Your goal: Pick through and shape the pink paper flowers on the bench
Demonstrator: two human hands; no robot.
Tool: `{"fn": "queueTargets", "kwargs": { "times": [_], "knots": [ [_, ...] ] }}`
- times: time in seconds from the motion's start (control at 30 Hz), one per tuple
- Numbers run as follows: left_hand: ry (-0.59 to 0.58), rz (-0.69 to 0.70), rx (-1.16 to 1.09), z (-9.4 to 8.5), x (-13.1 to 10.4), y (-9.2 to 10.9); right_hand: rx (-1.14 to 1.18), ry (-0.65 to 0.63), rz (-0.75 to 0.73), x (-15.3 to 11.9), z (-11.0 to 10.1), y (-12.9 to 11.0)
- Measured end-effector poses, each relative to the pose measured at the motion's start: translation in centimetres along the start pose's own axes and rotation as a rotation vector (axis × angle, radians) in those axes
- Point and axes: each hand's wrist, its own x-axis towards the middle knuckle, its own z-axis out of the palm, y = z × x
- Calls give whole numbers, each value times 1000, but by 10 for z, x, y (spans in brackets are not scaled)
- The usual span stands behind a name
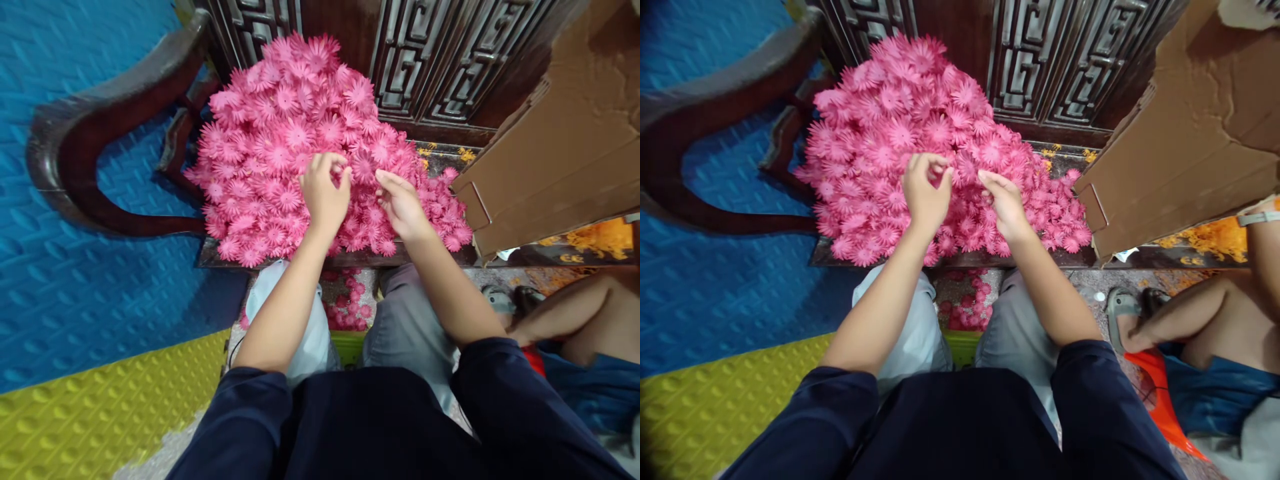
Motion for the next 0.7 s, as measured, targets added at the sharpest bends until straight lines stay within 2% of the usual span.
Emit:
{"fn": "queueTargets", "kwargs": {
  "times": [0.07, 0.13, 0.23, 0.4, 0.53, 0.7],
  "knots": [
    [-124, 32, -40, 4, -7, 9, 13, -40, 18, -1, 0, -1],
    [-160, 31, -71, 6, -11, 15, 23, -82, 27, -3, 0, -2],
    [-128, -32, -113, 8, -13, 16, 53, -122, 39, -5, 0, -5],
    [-140, -94, -218, 8, -9, 11, 44, -162, 22, -6, 0, -9],
    [-138, -63, -171, 6, -9, 10, 44, -161, 16, -4, -1, -9],
    [-129, 25, -48, 5, -10, 9, 38, -149, -93, -4, 2, -6]
  ]
}}
